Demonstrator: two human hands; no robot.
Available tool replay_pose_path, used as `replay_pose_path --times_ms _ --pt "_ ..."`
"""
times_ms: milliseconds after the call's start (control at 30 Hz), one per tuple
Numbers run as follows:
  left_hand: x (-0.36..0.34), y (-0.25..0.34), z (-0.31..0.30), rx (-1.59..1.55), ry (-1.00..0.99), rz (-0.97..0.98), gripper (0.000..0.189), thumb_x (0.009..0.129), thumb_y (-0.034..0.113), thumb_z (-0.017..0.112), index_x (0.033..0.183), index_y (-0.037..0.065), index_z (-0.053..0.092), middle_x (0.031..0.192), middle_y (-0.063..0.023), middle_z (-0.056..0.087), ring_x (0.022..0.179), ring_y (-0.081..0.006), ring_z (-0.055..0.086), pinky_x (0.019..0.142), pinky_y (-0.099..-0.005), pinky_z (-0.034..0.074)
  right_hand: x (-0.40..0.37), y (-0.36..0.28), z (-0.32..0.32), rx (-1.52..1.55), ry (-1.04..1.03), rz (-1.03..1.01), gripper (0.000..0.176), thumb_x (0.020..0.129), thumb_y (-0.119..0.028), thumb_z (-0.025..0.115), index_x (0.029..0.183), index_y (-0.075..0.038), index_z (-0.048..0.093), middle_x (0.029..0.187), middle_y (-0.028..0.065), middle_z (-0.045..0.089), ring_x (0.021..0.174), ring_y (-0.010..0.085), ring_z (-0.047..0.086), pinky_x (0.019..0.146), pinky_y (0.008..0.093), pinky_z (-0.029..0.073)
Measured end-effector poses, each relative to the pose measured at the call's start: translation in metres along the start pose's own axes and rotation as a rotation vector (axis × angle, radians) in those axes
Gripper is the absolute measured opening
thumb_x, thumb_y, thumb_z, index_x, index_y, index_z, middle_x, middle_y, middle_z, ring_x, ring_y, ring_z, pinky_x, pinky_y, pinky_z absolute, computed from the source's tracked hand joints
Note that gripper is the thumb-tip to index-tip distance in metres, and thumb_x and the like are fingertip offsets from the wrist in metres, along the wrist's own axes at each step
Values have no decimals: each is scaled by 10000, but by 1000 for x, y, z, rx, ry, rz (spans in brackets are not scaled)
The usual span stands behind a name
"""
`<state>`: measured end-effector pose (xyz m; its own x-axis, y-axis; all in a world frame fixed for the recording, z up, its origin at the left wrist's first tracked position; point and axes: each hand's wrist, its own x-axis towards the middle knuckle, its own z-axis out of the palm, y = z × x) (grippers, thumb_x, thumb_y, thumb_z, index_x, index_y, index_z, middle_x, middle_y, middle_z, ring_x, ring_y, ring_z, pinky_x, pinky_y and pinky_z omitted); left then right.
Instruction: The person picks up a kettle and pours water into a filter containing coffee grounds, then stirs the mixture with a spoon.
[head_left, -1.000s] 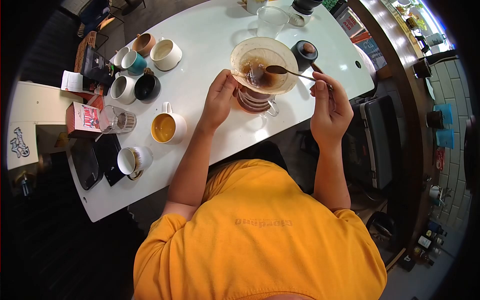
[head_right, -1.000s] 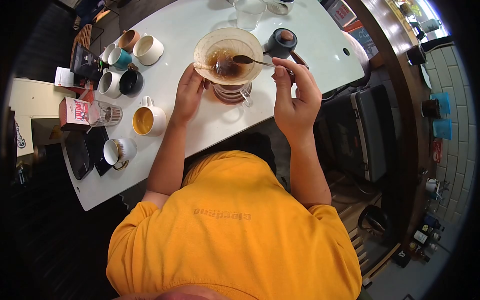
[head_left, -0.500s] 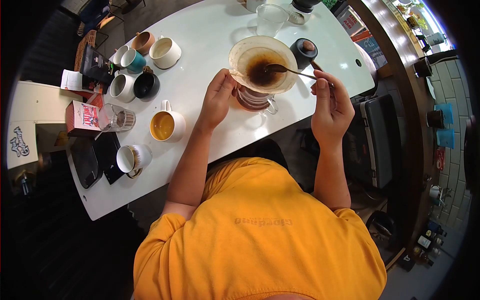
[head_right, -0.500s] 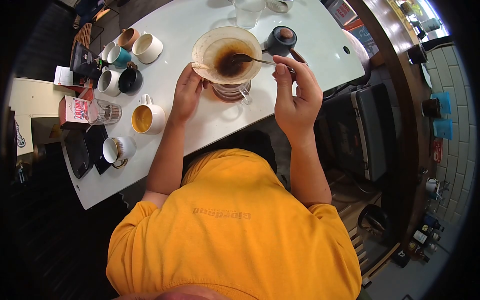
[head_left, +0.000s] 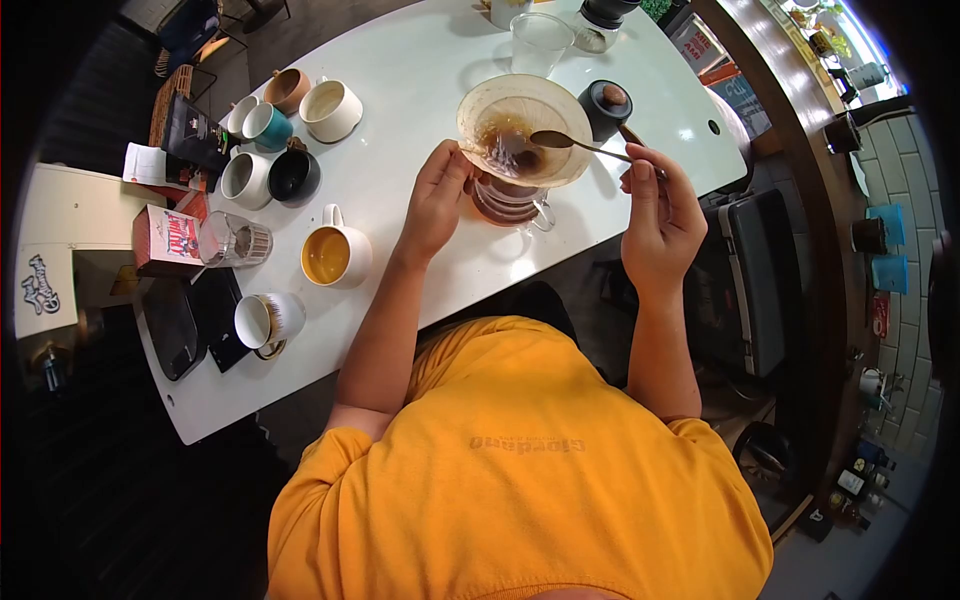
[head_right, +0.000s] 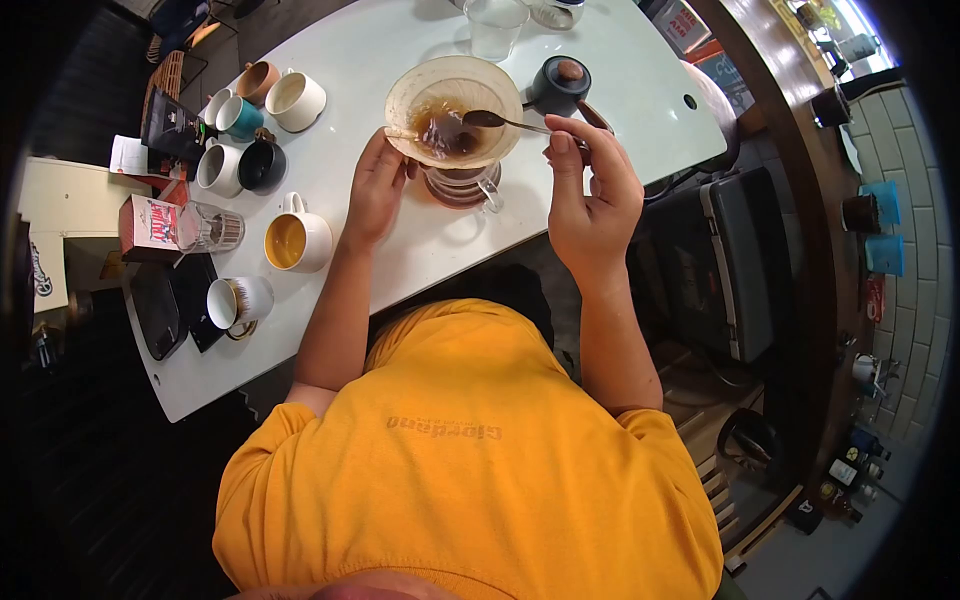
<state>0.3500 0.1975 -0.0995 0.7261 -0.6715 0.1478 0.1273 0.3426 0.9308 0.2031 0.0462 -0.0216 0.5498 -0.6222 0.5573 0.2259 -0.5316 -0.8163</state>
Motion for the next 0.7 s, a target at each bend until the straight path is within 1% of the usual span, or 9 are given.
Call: replay_pose_path --times_ms 100,233,300,433,500,600,700 --pt "-1 -3 -2 19 -34 6 238 1012 232 384 903 56 500 800 13 514 733 -68 403 696 -210 366 1 0 0 -5 2 -5 126 903 -24 575 992 39 638 837 64 616 726 94 580 651 212 463" --pt "1 0 -3 22 -12 -1 236 1012 228 383 891 58 493 801 12 514 736 -68 406 695 -211 368 2 0 1 2 -4 -12 125 902 -21 574 991 39 639 845 67 622 721 94 578 642 214 457" --pt "3 -5 -4 21 -26 26 235 1012 223 381 912 52 507 798 10 518 737 -68 407 697 -209 366 2 -1 2 0 -6 -15 124 901 -20 575 990 38 640 849 69 625 716 94 577 640 213 454" --pt "1 -3 -4 3 -51 20 229 1010 215 382 915 50 507 802 10 520 737 -70 407 699 -209 365 3 0 2 -6 -5 -8 123 897 -18 579 989 33 642 854 74 632 706 95 575 636 210 449" --pt "2 2 -3 -21 -13 -12 226 1009 211 382 903 52 501 798 10 516 738 -70 409 701 -209 365 3 1 1 -12 -10 -12 123 896 -17 579 989 30 643 856 76 634 705 95 577 633 211 450" --pt "3 1 -1 1 -8 -5 225 1009 210 381 900 54 500 800 7 518 738 -70 414 703 -208 367 3 1 2 -18 -14 -18 122 894 -15 580 990 28 643 855 76 634 705 95 580 629 211 450" --pt "2 -5 -4 11 -40 3 227 1009 211 379 920 50 513 800 8 519 740 -69 414 705 -206 366 4 2 1 -15 -13 -21 122 892 -12 580 990 27 643 850 73 631 707 95 581 628 210 450"
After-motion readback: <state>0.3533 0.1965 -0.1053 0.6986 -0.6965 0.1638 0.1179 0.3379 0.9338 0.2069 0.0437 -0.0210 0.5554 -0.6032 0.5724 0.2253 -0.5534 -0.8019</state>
